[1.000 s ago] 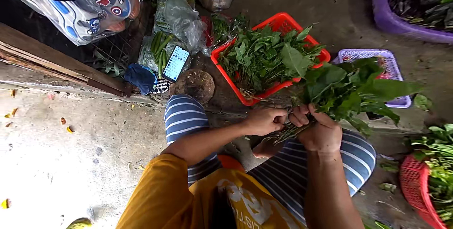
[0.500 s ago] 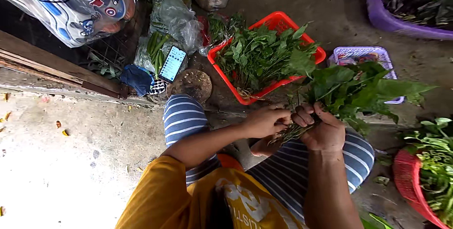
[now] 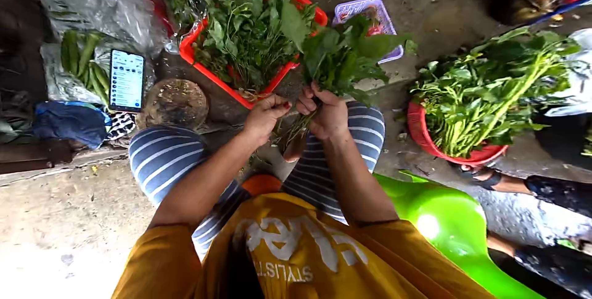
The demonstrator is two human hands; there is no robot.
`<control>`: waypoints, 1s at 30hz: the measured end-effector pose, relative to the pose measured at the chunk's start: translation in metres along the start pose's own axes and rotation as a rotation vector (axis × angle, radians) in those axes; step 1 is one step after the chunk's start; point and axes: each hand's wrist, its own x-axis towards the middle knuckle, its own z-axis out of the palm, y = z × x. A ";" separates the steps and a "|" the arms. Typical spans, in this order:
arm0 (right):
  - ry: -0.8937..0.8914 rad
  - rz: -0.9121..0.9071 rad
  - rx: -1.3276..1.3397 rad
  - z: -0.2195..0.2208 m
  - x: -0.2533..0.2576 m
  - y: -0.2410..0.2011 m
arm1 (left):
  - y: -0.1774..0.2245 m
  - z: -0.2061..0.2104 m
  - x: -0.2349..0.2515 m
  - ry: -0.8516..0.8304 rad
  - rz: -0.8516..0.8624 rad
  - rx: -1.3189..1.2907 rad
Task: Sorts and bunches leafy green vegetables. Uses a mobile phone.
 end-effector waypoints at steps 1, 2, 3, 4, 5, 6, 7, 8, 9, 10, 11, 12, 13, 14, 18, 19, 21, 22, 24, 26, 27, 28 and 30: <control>0.034 0.039 -0.026 0.002 -0.002 0.000 | -0.003 -0.005 0.002 0.010 0.114 0.158; 0.065 0.086 -0.048 0.003 -0.004 -0.002 | -0.005 -0.013 0.004 0.028 0.269 0.379; 0.077 0.136 -0.062 0.001 -0.008 -0.006 | -0.005 -0.023 0.006 0.058 0.444 0.592; 0.072 0.170 -0.062 -0.003 -0.010 -0.011 | -0.005 -0.035 0.009 0.070 0.587 0.753; 0.063 0.178 -0.060 -0.009 -0.010 -0.016 | -0.005 -0.044 0.009 0.058 0.661 0.886; 0.071 0.164 -0.054 -0.013 -0.009 -0.022 | -0.007 -0.050 0.005 0.031 0.670 0.982; 0.092 0.139 -0.052 -0.016 -0.009 -0.026 | -0.011 -0.052 -0.003 -0.011 0.609 1.049; 0.119 0.110 -0.044 -0.017 -0.008 -0.031 | -0.013 -0.052 -0.011 -0.073 0.486 1.102; 0.130 0.085 -0.029 -0.018 -0.007 -0.034 | -0.014 -0.051 -0.017 -0.157 0.312 1.138; 0.137 0.069 -0.015 -0.019 -0.007 -0.035 | -0.017 -0.050 -0.020 -0.253 0.126 1.177; 0.146 0.061 -0.009 -0.020 -0.008 -0.036 | -0.021 -0.050 -0.023 -0.346 -0.038 1.228; 0.156 0.056 -0.019 -0.022 -0.011 -0.035 | -0.024 -0.049 -0.025 -0.422 -0.178 1.268; 0.167 0.055 -0.043 -0.023 -0.013 -0.034 | -0.024 -0.049 -0.026 -0.464 -0.282 1.276; 0.161 0.058 -0.076 -0.023 -0.015 -0.032 | -0.021 -0.050 -0.027 -0.475 -0.343 1.264; 0.045 0.053 -0.225 -0.015 -0.018 -0.017 | -0.007 -0.068 -0.030 -0.283 -0.174 0.800; 0.004 0.054 -0.266 -0.011 -0.019 -0.013 | -0.003 -0.071 -0.031 -0.240 -0.110 0.622; -0.076 0.083 -0.359 -0.002 -0.021 -0.004 | 0.011 -0.073 -0.031 -0.198 0.014 0.332; -0.106 0.110 -0.431 0.003 -0.021 -0.001 | 0.017 -0.071 -0.029 -0.171 0.086 0.220; -0.125 0.183 -0.616 0.018 -0.022 0.003 | 0.027 -0.064 -0.030 -0.099 0.209 0.089; -0.134 0.236 -0.795 0.022 -0.021 0.010 | 0.032 -0.053 -0.031 -0.016 0.281 0.107; -0.131 0.237 -0.852 0.020 -0.020 0.013 | 0.032 -0.048 -0.030 0.014 0.302 0.150; -0.129 0.219 -0.868 0.018 -0.019 0.015 | 0.030 -0.044 -0.028 0.033 0.313 0.187; -0.122 0.162 -0.804 0.017 -0.019 0.018 | 0.026 -0.039 -0.026 0.045 0.314 0.228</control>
